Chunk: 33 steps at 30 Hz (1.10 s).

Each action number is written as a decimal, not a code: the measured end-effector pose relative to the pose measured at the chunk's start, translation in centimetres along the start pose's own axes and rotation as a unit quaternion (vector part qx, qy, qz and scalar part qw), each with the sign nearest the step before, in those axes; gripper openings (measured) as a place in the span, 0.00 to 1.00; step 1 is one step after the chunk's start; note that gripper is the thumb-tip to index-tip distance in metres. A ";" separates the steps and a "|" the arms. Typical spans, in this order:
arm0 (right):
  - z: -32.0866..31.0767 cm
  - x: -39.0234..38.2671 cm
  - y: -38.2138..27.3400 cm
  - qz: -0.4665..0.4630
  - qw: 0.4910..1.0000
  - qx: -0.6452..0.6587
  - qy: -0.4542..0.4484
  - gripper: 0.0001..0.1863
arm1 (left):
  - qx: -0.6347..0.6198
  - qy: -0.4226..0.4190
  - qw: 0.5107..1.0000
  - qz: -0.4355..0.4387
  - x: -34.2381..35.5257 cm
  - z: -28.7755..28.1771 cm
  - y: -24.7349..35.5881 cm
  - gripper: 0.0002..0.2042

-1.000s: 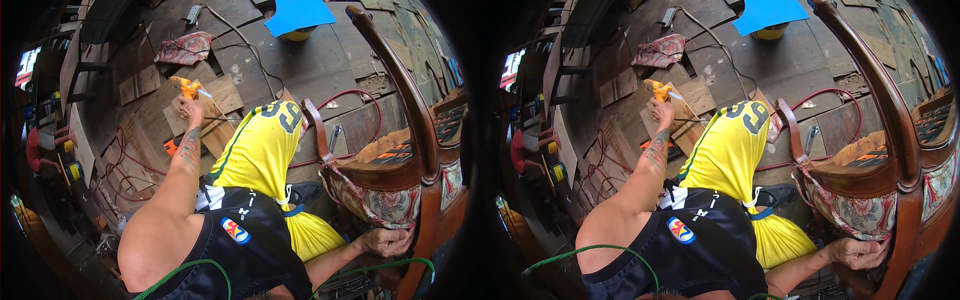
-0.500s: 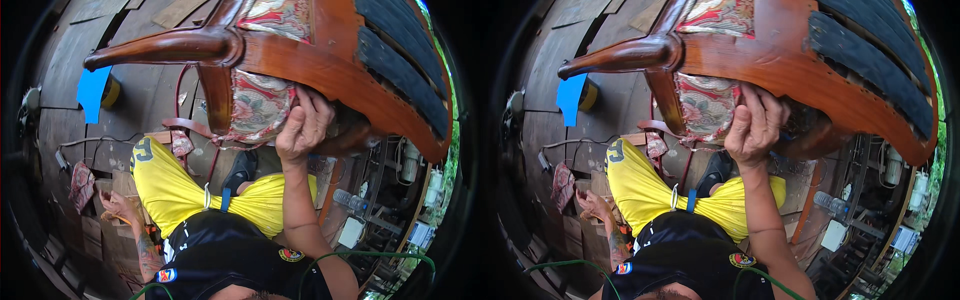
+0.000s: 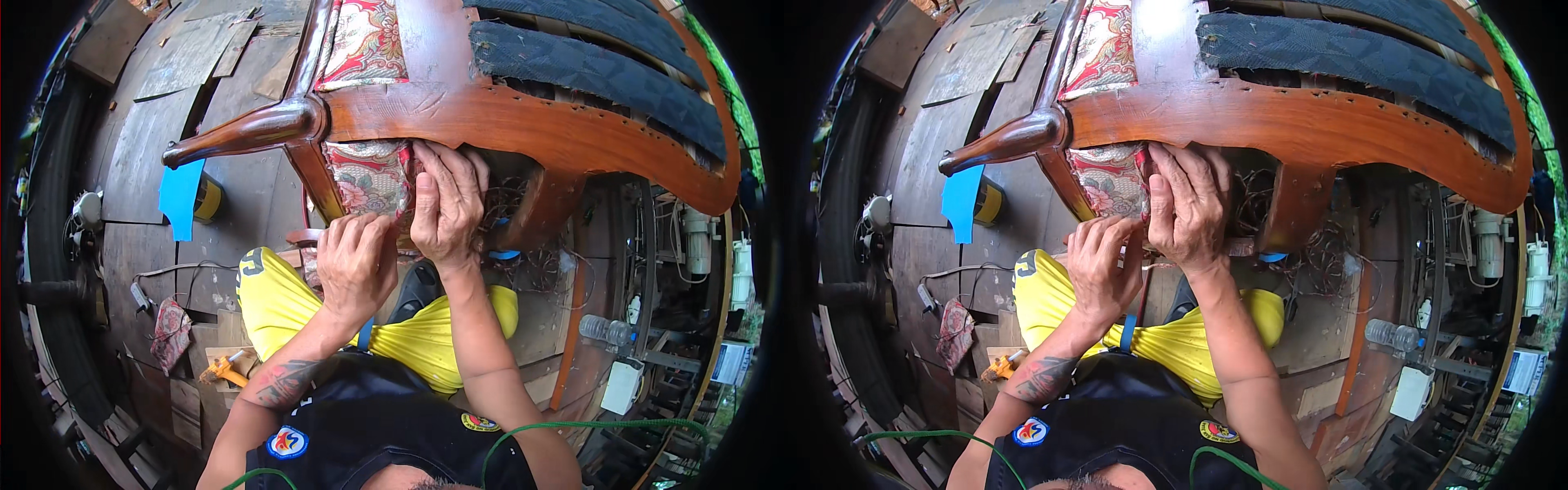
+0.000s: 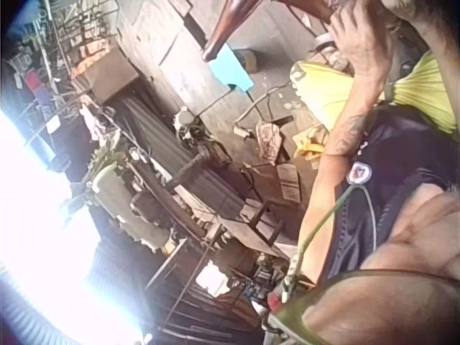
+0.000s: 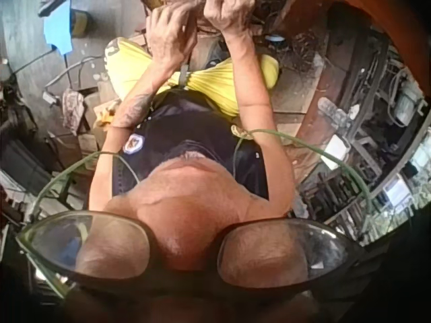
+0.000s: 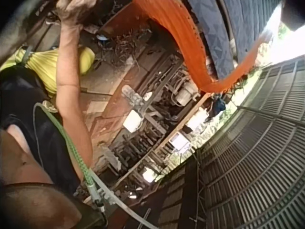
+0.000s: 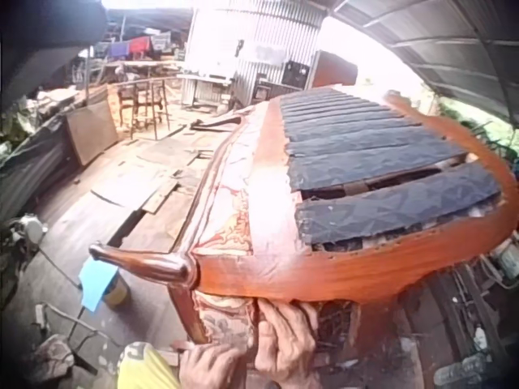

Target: Applying adhesive and securing fabric trim to a wooden chair frame using a hot glue gun.

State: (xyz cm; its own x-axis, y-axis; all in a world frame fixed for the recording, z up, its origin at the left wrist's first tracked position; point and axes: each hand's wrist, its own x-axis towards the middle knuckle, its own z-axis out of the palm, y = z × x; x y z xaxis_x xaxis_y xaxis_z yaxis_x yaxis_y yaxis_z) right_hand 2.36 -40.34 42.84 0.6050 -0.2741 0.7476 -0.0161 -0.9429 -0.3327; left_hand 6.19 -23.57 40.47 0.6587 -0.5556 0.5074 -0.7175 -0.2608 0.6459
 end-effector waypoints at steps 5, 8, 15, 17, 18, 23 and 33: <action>0.2 0.0 0.0 -0.001 1.000 -0.004 0.018 0.17 | -0.171 0.011 0.974 -0.149 -0.5 0.5 0.1 0.20; 0.4 -0.4 0.1 0.004 1.000 -0.002 0.017 0.18 | -0.088 0.021 0.992 -0.083 0.7 0.2 0.7 0.16; 0.2 -0.2 -0.1 0.024 0.999 0.022 0.011 0.16 | -0.341 -0.006 0.909 -0.241 1.0 -1.2 0.9 0.06; 0.3 -0.2 -0.2 0.024 0.999 0.018 0.013 0.16 | -0.358 -0.020 0.887 -0.290 1.6 -2.9 1.6 0.09; 0.5 -0.3 -0.2 0.020 0.999 0.016 0.019 0.16 | -0.310 -0.007 0.917 -0.251 1.9 -3.4 1.8 0.13; 0.9 -0.4 0.1 0.014 0.999 0.010 0.036 0.16 | -0.128 -0.034 0.985 -0.107 4.9 -6.3 3.7 0.15; 1.1 -0.2 -0.2 0.006 0.998 -0.006 0.061 0.13 | 0.034 -0.043 0.998 0.008 7.5 -7.5 3.0 0.04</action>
State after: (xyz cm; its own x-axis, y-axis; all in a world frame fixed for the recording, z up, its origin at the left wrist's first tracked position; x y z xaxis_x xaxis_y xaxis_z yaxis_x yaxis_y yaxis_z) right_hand 3.13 -39.92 42.10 0.5025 -0.3066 0.8084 -0.0340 -0.9413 -0.3359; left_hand 10.72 -22.56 50.49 0.6274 -0.6255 0.4638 -0.7430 -0.3027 0.5969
